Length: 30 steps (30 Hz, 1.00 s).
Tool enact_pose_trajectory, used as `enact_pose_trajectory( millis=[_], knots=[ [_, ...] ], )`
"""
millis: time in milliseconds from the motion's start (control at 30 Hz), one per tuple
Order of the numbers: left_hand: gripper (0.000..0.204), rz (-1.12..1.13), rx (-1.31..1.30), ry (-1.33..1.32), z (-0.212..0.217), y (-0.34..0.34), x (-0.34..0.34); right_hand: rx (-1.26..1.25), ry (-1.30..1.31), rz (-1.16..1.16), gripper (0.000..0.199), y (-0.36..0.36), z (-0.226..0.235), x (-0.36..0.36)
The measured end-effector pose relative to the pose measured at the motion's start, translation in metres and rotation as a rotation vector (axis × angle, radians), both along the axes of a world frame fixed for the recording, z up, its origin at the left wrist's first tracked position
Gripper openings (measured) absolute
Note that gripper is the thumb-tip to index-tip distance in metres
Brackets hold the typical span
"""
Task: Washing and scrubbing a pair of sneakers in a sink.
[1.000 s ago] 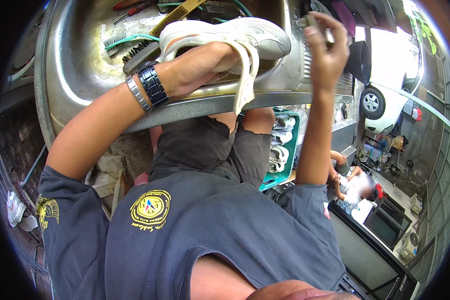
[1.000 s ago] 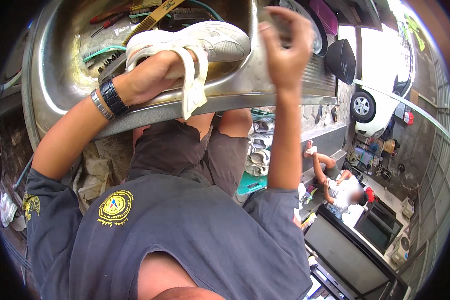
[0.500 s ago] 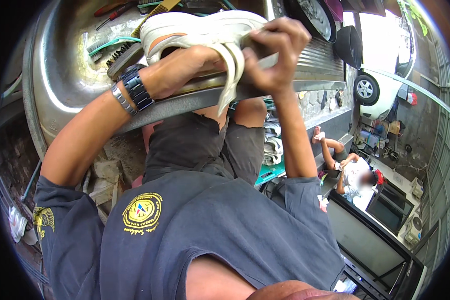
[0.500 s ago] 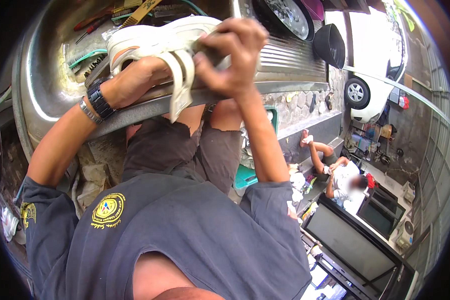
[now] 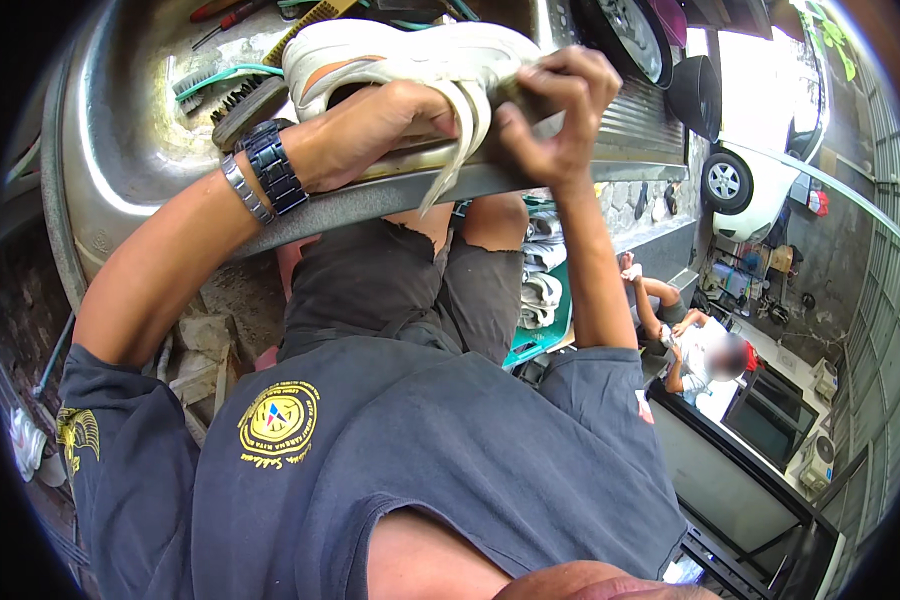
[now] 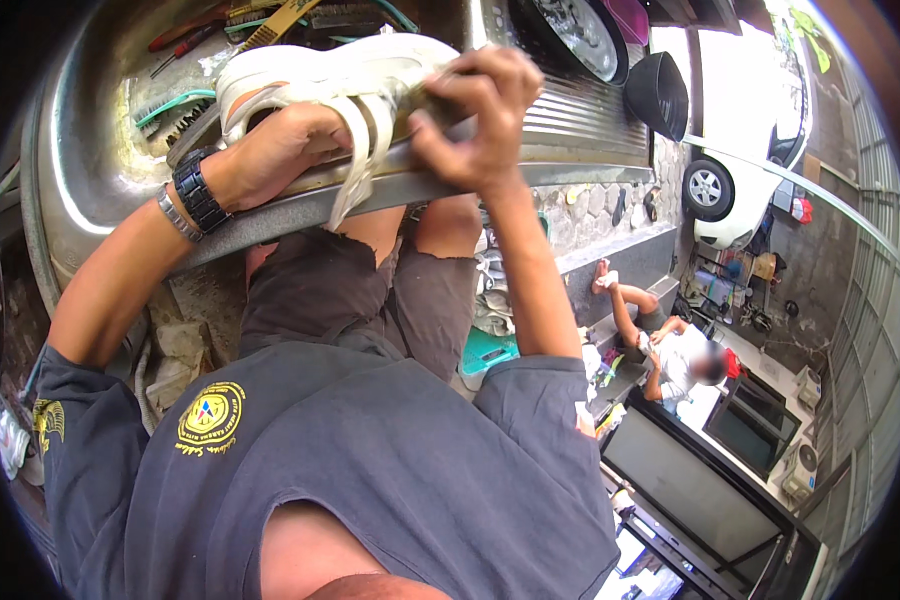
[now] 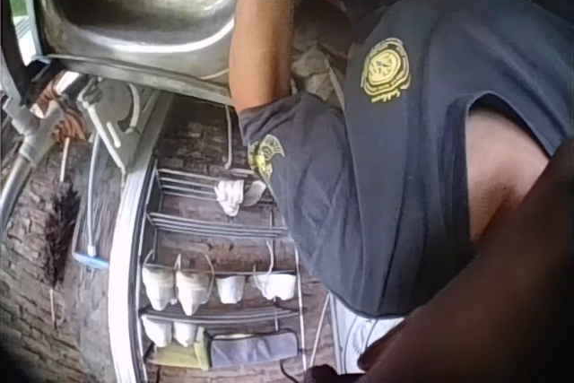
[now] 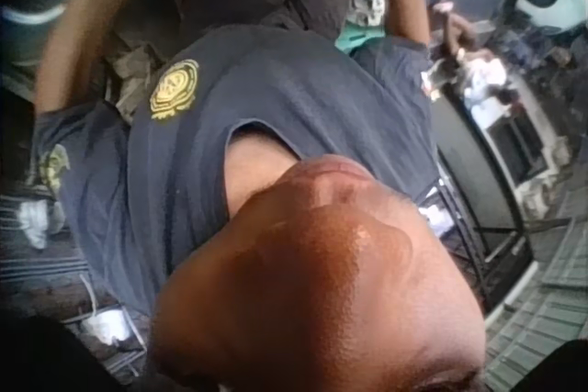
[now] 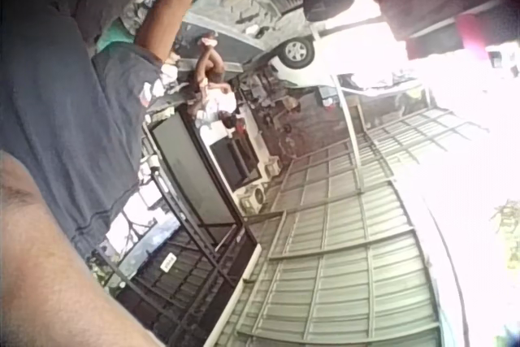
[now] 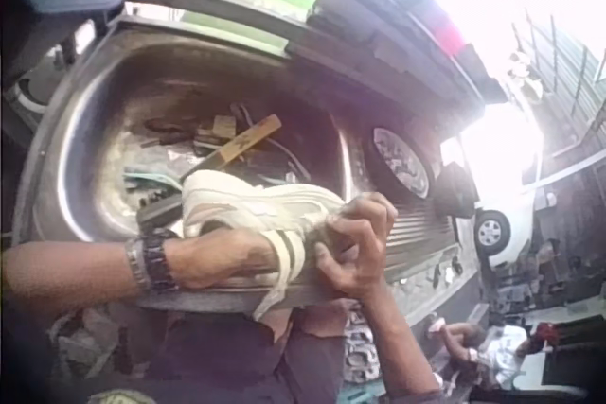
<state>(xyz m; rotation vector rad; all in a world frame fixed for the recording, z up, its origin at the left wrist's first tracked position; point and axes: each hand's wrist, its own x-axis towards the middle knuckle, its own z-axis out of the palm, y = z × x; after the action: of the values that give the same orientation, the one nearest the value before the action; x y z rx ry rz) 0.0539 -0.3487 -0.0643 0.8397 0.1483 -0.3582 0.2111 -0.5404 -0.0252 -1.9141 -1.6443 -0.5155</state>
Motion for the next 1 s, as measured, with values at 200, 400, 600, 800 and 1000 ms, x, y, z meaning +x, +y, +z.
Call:
enact_pose_trajectory(
  millis=[200,400,600,800,1000],
  knots=[
    [0.026,0.037,-0.065,0.014,0.003,-0.002,-0.005,-0.052,-0.009,0.009,0.034,0.002,0.004,0.002],
    [0.026,0.031,-0.057,-0.011,0.002,0.002,0.004,-0.068,-0.015,-0.027,0.031,0.000,-0.001,0.008],
    [0.027,0.182,0.031,0.006,0.007,0.016,0.013,0.333,0.374,-0.221,0.038,0.011,-0.011,0.012],
    [0.024,0.367,0.024,-0.020,0.000,0.042,0.030,0.282,0.348,0.052,0.053,0.121,0.074,-0.027],
    [0.039,0.383,-0.036,-0.195,0.003,0.051,0.027,0.038,0.246,0.244,0.079,0.281,0.088,-0.072]
  ],
)
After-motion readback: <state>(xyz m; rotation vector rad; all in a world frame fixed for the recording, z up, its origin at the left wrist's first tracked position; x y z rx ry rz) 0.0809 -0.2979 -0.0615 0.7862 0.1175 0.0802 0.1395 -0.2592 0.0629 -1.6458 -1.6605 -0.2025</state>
